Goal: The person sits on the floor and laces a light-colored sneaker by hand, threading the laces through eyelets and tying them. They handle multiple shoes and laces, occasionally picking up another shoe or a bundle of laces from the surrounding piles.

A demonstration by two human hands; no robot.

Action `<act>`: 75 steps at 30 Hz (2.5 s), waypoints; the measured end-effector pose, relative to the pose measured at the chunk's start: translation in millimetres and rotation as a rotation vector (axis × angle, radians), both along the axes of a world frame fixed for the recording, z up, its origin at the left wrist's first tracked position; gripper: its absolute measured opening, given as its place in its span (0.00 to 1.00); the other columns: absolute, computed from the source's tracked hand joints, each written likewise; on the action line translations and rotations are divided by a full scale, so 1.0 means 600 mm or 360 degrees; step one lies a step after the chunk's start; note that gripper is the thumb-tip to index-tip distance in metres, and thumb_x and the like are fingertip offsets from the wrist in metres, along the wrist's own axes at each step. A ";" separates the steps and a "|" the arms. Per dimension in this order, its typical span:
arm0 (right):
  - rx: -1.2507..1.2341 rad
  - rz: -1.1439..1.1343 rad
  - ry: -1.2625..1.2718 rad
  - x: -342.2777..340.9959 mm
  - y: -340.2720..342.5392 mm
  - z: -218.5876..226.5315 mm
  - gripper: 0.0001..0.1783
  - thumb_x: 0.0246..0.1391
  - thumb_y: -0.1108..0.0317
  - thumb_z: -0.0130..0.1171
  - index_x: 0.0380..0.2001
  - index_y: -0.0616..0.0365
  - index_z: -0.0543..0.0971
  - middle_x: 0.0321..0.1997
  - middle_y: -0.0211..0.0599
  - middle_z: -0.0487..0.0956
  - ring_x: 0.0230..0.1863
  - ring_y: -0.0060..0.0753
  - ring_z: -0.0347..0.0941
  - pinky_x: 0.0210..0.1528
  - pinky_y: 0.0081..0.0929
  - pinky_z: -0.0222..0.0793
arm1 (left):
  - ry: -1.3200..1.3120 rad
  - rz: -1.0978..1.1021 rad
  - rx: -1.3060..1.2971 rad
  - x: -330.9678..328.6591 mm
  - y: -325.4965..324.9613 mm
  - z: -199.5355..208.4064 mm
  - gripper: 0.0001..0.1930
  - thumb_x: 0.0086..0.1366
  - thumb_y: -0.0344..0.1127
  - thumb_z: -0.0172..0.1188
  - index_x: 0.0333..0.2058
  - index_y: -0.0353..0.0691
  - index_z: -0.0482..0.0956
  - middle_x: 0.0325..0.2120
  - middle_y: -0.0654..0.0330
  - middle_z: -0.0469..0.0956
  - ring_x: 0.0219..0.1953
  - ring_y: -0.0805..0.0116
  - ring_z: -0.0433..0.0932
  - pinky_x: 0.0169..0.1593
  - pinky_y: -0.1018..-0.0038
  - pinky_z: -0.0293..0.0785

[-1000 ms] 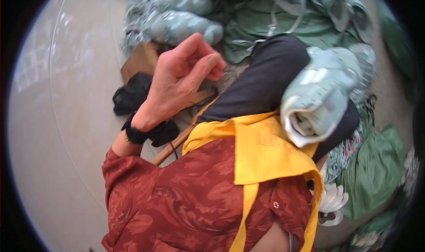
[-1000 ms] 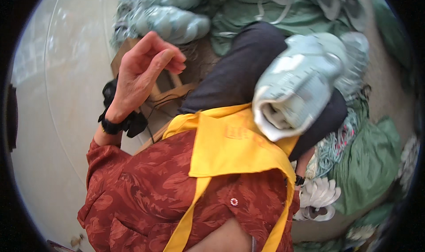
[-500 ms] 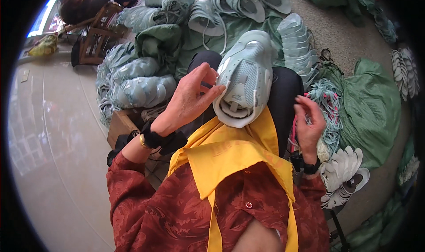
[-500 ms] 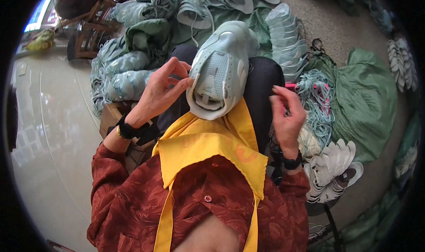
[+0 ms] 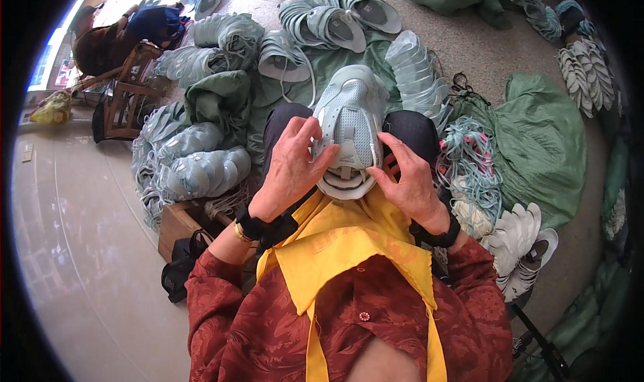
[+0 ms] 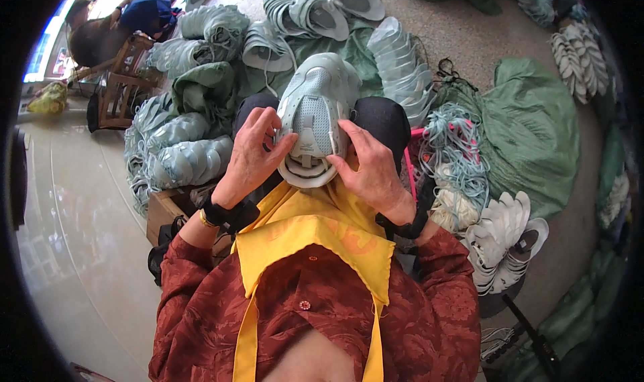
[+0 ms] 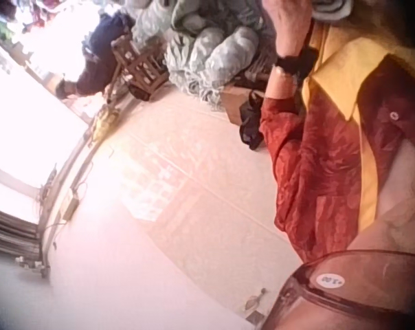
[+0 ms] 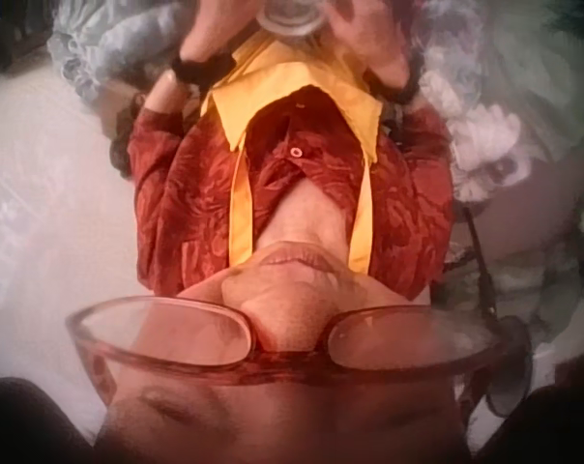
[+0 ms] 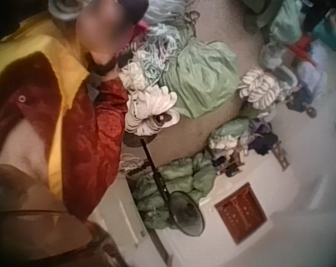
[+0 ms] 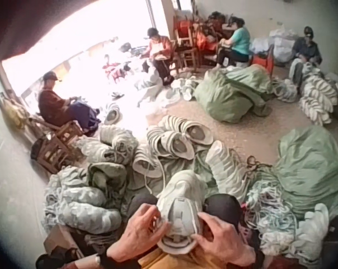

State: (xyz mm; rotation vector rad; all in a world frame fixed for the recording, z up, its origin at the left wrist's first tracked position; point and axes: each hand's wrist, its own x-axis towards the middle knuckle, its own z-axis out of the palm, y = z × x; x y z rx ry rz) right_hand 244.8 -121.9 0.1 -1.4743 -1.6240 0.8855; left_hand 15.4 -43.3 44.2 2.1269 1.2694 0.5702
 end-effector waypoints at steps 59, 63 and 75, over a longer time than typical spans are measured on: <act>-0.0540 -0.1801 0.0886 0.338 -0.025 -0.511 0.03 0.59 0.76 0.59 0.32 0.64 0.75 0.29 0.42 0.82 0.25 0.35 0.83 0.25 0.31 0.81 | -0.0079 0.0251 0.0028 0.016 0.017 -0.070 0.14 0.56 0.28 0.62 0.28 0.33 0.62 0.29 0.60 0.56 0.28 0.67 0.56 0.31 0.70 0.52; -0.0803 -0.1622 0.1213 0.337 -0.065 -0.463 0.04 0.60 0.73 0.60 0.35 0.62 0.78 0.30 0.38 0.82 0.24 0.28 0.79 0.29 0.27 0.81 | -0.0128 0.0208 0.0076 0.018 0.019 -0.071 0.14 0.57 0.28 0.63 0.28 0.34 0.62 0.28 0.60 0.56 0.27 0.67 0.56 0.30 0.70 0.52; -0.0341 -0.0824 0.0802 0.124 -0.057 -0.019 0.08 0.66 0.66 0.62 0.35 0.59 0.81 0.24 0.20 0.76 0.23 0.10 0.69 0.25 0.14 0.66 | -0.0250 0.0166 0.0132 0.006 0.015 -0.072 0.18 0.59 0.29 0.67 0.26 0.35 0.62 0.27 0.62 0.56 0.27 0.69 0.56 0.30 0.70 0.54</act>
